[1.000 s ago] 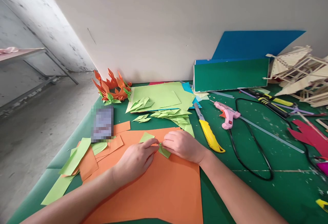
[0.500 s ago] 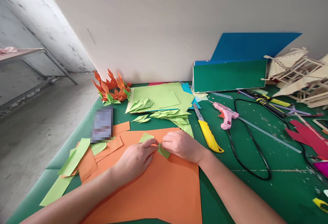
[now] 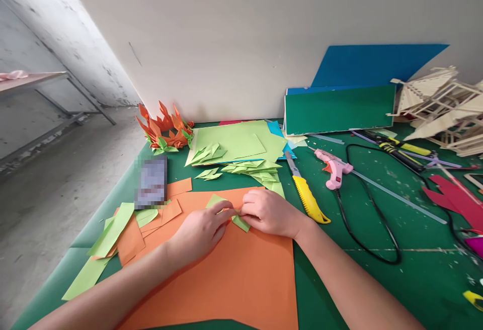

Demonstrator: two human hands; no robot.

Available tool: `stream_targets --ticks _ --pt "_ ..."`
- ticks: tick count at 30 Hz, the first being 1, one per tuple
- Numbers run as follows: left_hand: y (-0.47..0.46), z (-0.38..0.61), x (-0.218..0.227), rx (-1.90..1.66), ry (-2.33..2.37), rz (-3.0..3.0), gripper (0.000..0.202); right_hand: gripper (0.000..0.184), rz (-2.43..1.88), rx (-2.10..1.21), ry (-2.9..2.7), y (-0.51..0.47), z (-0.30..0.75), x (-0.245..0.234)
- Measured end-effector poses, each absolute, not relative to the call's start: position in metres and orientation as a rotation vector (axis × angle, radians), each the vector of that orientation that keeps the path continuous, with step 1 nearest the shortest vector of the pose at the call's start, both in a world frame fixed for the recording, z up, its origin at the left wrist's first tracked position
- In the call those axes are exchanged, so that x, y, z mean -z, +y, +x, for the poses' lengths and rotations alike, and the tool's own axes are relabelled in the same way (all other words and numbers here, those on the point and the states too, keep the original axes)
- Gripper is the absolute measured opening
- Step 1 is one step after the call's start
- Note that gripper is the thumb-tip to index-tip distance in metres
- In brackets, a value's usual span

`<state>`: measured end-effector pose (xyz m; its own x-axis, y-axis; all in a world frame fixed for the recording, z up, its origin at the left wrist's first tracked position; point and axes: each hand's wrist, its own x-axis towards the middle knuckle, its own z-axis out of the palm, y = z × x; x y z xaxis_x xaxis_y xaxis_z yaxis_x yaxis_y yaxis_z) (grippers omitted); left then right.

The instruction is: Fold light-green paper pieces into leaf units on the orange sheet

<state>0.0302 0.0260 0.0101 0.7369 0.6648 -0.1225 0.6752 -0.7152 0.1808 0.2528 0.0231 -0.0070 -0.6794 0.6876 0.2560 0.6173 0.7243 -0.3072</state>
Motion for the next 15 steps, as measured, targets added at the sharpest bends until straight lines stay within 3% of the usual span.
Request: stream_targets --ticks 15 --pt "0.0247 0.0301 -0.0084 0.102 1.028 2.791 0.034 0.034 -1.009 -0.153 -2.486 0.0203 0.2543 0.01"
